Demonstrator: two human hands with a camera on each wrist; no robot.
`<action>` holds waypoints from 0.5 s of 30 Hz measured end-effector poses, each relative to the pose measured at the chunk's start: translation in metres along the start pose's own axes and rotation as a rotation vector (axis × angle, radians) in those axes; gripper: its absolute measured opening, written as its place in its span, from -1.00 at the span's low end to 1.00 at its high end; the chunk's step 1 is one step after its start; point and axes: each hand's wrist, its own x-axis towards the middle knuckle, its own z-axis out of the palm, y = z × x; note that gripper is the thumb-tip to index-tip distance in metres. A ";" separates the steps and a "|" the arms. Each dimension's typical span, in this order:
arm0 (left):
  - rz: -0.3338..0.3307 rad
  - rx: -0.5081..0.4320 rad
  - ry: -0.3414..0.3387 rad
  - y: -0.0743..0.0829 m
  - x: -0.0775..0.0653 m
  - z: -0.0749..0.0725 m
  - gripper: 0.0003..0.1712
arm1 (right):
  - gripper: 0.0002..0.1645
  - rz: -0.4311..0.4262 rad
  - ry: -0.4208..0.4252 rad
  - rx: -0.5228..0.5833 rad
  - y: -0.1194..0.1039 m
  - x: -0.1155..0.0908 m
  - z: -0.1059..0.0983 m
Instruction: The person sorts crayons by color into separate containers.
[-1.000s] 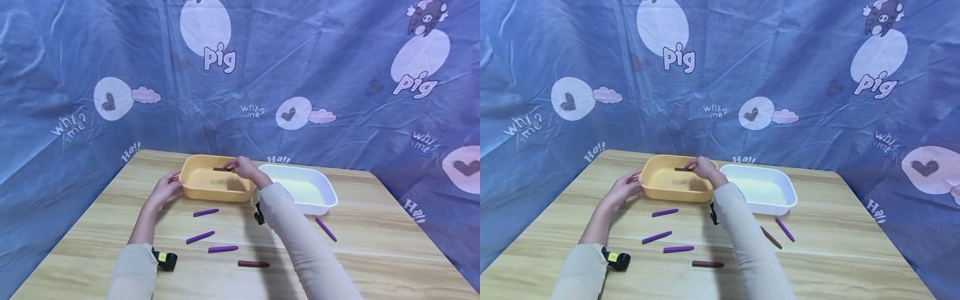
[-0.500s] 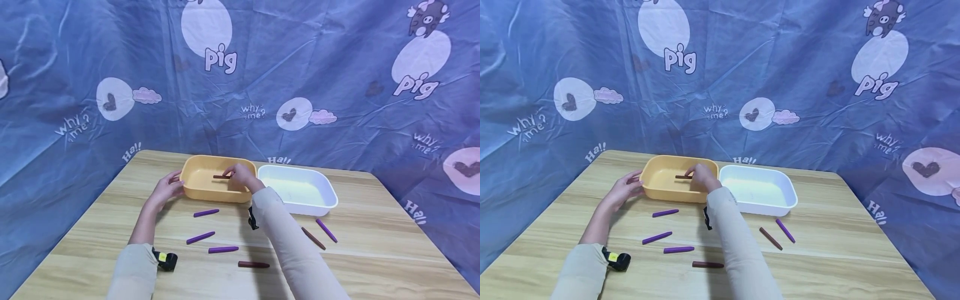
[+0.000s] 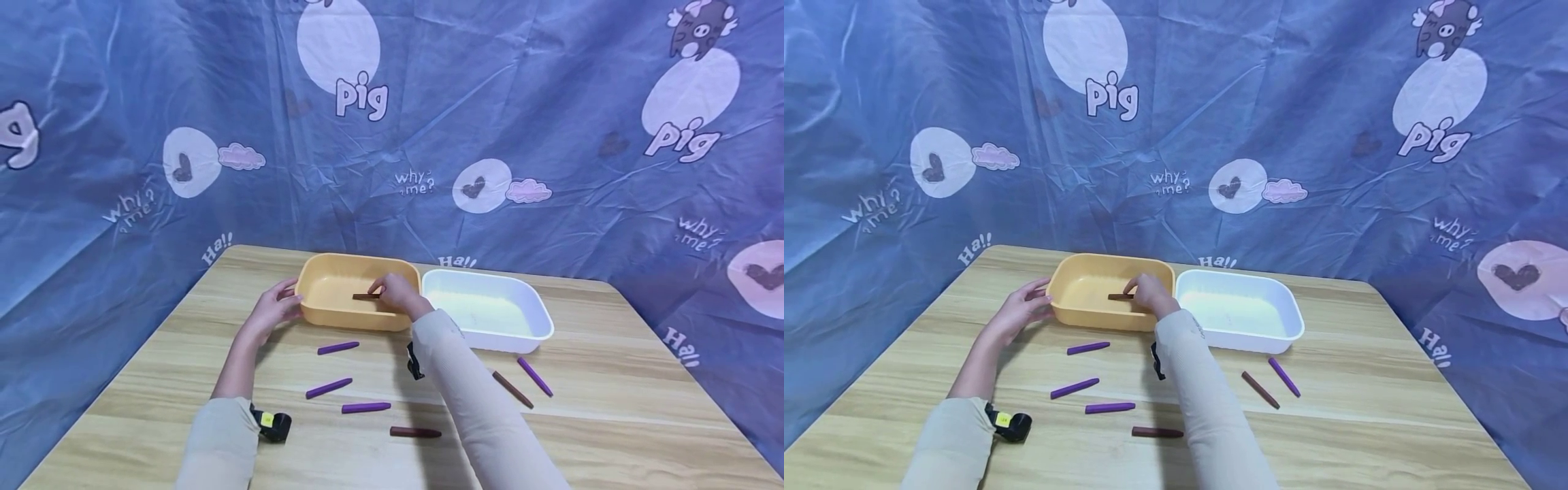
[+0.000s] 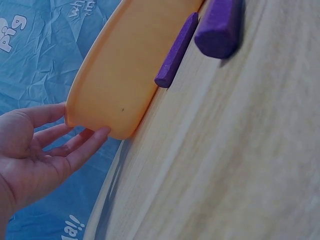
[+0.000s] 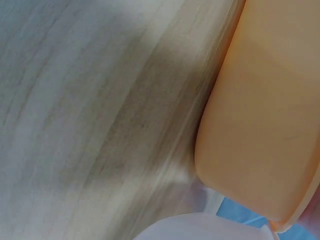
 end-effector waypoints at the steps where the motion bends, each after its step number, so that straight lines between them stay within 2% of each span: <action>1: -0.001 0.001 0.001 -0.001 0.000 0.000 -0.37 | -0.57 0.015 -0.010 0.003 0.002 0.003 0.001; 3: -0.001 0.001 -0.001 -0.001 0.000 0.001 -0.37 | -0.57 0.030 -0.011 0.006 0.007 0.007 0.004; 5: 0.001 0.007 -0.002 -0.002 0.000 0.002 -0.38 | -0.56 -0.032 0.016 0.034 0.029 0.022 0.015; 6: 0.000 0.008 -0.003 -0.002 0.001 0.002 -0.38 | -0.56 -0.094 0.049 0.043 0.043 0.031 0.022; 8: 0.000 0.008 -0.005 -0.002 0.000 0.002 -0.37 | -0.54 -0.153 0.065 0.031 0.047 0.032 0.019; 10: -0.002 0.003 -0.004 -0.002 0.000 0.002 -0.37 | -0.54 -0.233 0.092 0.024 0.045 0.027 0.011; 11: -0.004 -0.003 -0.001 -0.002 0.000 0.002 -0.37 | -0.54 -0.224 0.083 0.002 0.030 0.014 -0.002; 12: -0.002 -0.004 -0.003 -0.001 0.000 0.002 -0.37 | -0.56 -0.258 0.103 -0.010 0.022 0.005 -0.009; 13: 0.000 -0.004 -0.004 -0.001 0.000 0.001 -0.37 | -0.57 -0.257 0.096 -0.020 0.006 -0.010 -0.023; 15: 0.003 -0.004 -0.002 -0.001 -0.001 0.001 -0.37 | -0.62 -0.314 0.143 -0.022 -0.007 -0.031 -0.036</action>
